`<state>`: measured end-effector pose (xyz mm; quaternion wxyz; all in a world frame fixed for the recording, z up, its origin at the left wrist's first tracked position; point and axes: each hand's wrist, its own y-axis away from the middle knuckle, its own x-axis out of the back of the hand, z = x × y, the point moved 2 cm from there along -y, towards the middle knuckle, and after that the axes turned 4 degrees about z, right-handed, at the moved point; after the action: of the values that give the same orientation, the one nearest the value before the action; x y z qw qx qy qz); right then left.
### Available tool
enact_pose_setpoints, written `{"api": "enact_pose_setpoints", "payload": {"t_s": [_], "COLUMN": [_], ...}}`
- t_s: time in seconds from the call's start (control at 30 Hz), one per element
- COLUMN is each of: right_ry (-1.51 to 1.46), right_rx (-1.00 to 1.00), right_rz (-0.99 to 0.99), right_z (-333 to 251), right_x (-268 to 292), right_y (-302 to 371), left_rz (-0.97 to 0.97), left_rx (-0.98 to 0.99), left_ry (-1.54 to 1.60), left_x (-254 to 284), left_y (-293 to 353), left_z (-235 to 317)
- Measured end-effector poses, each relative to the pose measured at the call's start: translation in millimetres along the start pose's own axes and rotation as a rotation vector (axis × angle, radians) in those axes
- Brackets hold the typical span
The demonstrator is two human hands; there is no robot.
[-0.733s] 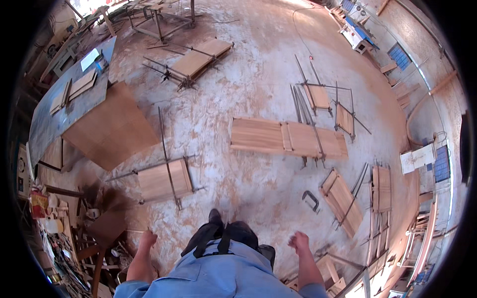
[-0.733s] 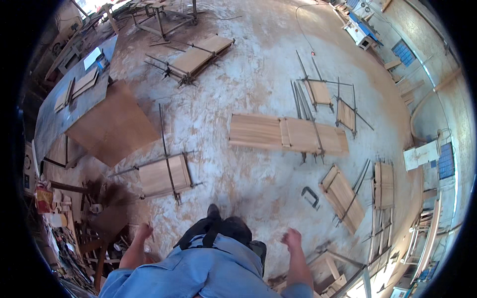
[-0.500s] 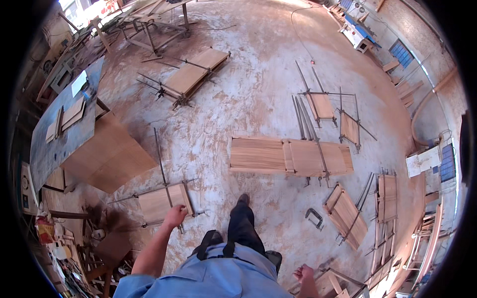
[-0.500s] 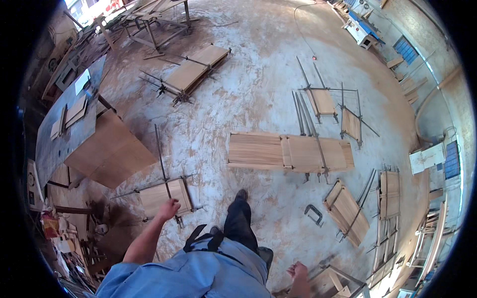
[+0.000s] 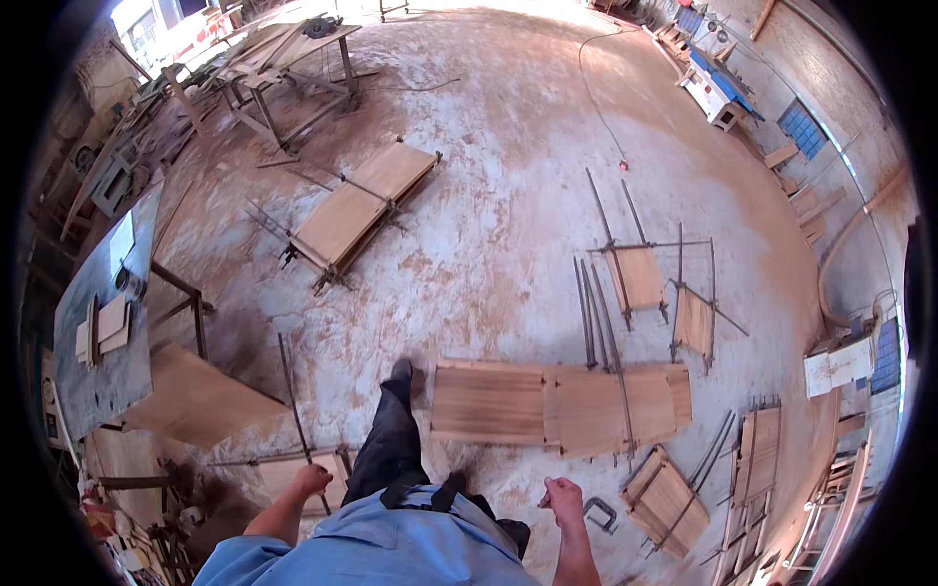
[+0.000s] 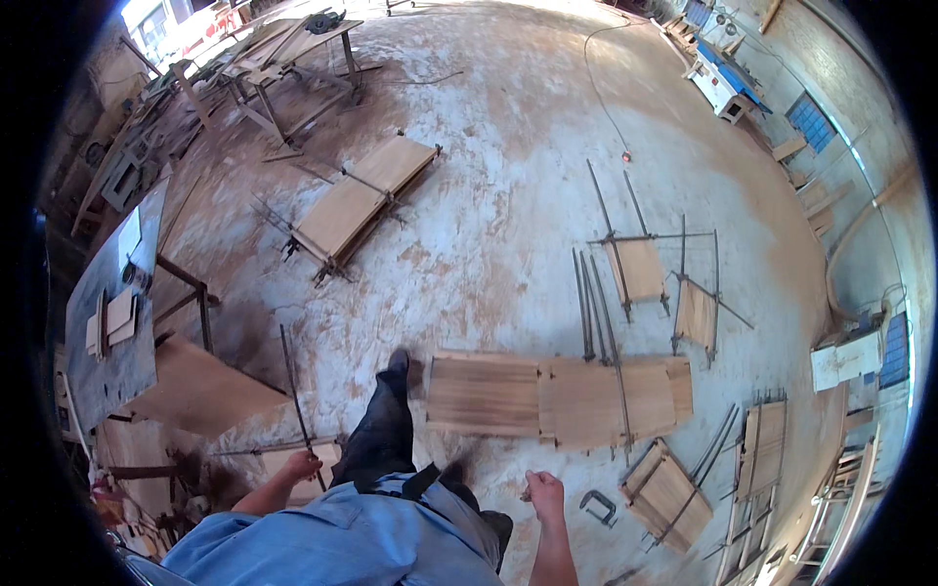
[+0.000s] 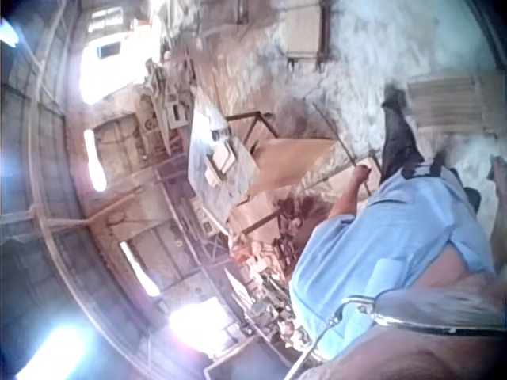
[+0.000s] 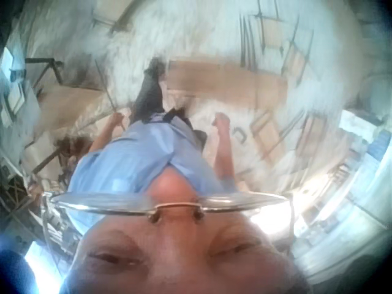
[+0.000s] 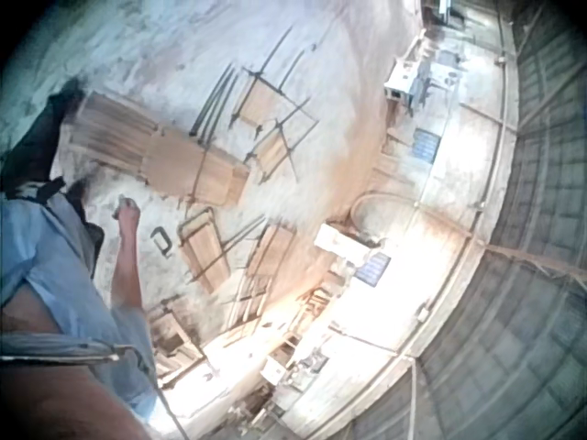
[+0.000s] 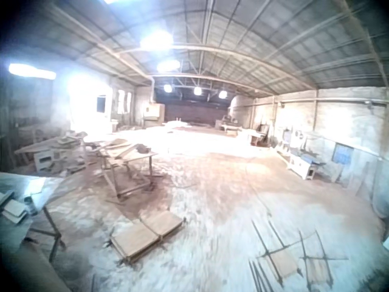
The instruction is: The person applies glue to a wooden strip and attaches it to a wooden board using a hammer. They then walk through the workshop to retrieve two long metal rods from a pile of scrap wood.
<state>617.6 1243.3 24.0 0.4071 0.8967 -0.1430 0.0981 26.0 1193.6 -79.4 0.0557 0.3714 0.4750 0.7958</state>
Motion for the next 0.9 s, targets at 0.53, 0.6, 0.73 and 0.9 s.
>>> {"api": "enact_pose_setpoints", "payload": {"t_s": [0.53, 0.6, 0.73, 0.9], "right_ry": [0.77, 0.664, 0.823, 0.722], "right_rx": [0.38, 0.312, 0.296, 0.373], "right_rz": [-0.599, -0.624, -0.757, -0.875], "right_z": [-404.9, -446.2, -526.2, -567.6], "right_x": [-210.3, -209.0, -213.9, -204.3], "right_y": [-180.0, -208.8, -290.5, -467.6], "left_rz": [-0.049, -0.259, -0.732, -0.689], "left_rx": [-0.587, -0.687, -0.702, -0.58], "left_ry": [-0.28, -0.409, -0.4, -0.383], "left_x": [380.9, 395.7, 389.2, 428.8], "left_y": [-267.0, -270.1, -296.0, -341.0], "left_z": [525.2, 571.0, 611.4, 720.7]}}
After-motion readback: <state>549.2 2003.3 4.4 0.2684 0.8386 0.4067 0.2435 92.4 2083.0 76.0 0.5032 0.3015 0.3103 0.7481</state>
